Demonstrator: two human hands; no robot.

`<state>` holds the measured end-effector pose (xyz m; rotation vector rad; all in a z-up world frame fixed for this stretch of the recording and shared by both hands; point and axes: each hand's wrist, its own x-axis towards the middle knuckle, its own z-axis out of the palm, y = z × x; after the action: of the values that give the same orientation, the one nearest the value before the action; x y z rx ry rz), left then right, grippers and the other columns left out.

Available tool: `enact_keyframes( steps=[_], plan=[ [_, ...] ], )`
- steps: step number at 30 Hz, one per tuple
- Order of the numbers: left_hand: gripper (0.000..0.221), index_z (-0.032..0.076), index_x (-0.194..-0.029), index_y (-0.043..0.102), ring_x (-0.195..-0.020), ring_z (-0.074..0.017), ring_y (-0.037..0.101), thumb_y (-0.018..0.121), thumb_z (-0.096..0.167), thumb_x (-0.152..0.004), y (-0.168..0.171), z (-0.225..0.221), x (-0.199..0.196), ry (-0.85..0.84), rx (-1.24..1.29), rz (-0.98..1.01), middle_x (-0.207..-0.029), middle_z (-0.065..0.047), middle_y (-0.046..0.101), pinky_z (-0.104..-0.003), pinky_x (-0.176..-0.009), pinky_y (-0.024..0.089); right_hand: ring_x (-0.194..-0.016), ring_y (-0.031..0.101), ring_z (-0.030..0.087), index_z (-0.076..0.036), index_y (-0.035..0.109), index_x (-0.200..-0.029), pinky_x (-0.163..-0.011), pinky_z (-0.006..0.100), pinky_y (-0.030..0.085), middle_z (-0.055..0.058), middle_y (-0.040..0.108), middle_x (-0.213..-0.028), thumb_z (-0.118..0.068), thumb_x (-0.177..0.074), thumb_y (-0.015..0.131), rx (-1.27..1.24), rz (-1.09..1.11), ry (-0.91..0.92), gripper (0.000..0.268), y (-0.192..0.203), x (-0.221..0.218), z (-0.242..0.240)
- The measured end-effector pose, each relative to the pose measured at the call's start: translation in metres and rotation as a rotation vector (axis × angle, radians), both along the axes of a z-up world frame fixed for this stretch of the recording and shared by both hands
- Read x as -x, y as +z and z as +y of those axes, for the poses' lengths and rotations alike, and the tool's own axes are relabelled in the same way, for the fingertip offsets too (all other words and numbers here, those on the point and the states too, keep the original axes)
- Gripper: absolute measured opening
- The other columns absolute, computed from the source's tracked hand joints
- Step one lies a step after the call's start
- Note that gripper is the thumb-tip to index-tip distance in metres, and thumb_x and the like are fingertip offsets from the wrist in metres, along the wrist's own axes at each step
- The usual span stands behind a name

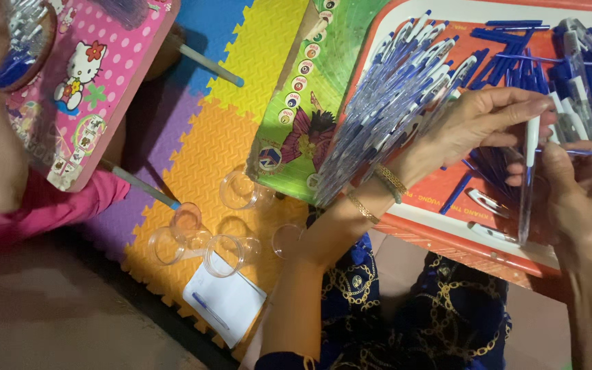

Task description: The person assembles ballpoint pens by inserting blue ink refills into white pen barrels and placing the finished pens into a tray by hand.

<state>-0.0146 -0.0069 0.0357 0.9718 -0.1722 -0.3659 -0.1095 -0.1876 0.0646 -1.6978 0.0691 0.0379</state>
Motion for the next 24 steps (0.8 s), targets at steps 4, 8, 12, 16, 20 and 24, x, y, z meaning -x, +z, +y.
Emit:
enact_keyframes(
  steps=[4,8,12,16,20,24],
  plan=[
    [0.043,-0.005,-0.124,0.078,-0.101,-0.0415,0.085,0.088,0.027,-0.097,-0.007,-0.003,-0.004,0.002,0.101,0.026,-0.114,-0.032,0.085,-0.053,-0.092,0.071,-0.078,0.062,0.027,-0.002,0.038,-0.124,-0.073,0.046,0.060,0.026,0.058,-0.093,-0.010,-0.137,0.051,-0.068,-0.119,0.039,0.020,-0.014,-0.003,0.005],
    [0.045,0.000,-0.119,0.076,-0.102,-0.0399,0.086,0.083,0.037,-0.095,-0.002,-0.002,-0.001,0.038,-0.028,0.041,-0.114,-0.030,0.086,-0.058,-0.097,0.068,-0.076,0.065,0.024,0.000,0.045,-0.125,-0.070,0.035,0.053,0.024,0.066,-0.097,-0.016,-0.139,0.061,-0.113,-0.179,-0.024,0.026,-0.025,-0.004,0.006],
    [0.044,-0.001,-0.108,0.074,-0.096,-0.0361,0.085,0.079,0.040,-0.094,0.019,-0.002,0.007,0.080,-0.081,0.044,-0.110,-0.031,0.085,-0.050,-0.089,0.071,-0.066,0.059,0.015,0.000,0.059,-0.102,-0.060,0.028,0.045,0.015,0.068,-0.090,-0.026,-0.138,0.064,0.022,-0.125,-0.022,0.044,0.004,0.000,0.013],
    [0.051,-0.003,-0.114,0.073,-0.098,-0.0406,0.085,0.082,0.042,-0.090,0.019,0.002,0.003,0.010,-0.046,0.112,-0.113,-0.032,0.083,-0.048,-0.091,0.070,-0.071,0.064,0.017,-0.009,0.045,-0.125,-0.065,0.029,0.052,0.013,0.056,-0.081,-0.018,-0.130,0.063,-0.216,-0.091,-0.050,0.022,-0.015,-0.005,0.007],
    [0.052,0.002,-0.114,0.076,-0.096,-0.0342,0.086,0.085,0.045,-0.084,0.020,0.007,-0.002,-0.001,-0.143,0.131,-0.113,-0.026,0.087,-0.046,-0.089,0.069,-0.070,0.063,0.019,-0.003,0.050,-0.112,-0.065,0.032,0.053,0.013,0.058,-0.080,-0.024,-0.132,0.068,-0.163,-0.121,-0.027,0.034,-0.016,-0.005,0.009],
    [0.055,0.008,-0.111,0.078,-0.098,-0.0307,0.086,0.092,0.049,-0.077,0.010,0.010,-0.005,-0.045,-0.111,0.162,-0.113,-0.018,0.088,-0.048,-0.095,0.065,-0.070,0.060,0.020,-0.008,0.043,-0.113,-0.064,0.035,0.052,0.012,0.053,-0.078,-0.022,-0.129,0.067,-0.272,-0.105,-0.011,0.032,-0.009,-0.001,0.017]
  ],
)
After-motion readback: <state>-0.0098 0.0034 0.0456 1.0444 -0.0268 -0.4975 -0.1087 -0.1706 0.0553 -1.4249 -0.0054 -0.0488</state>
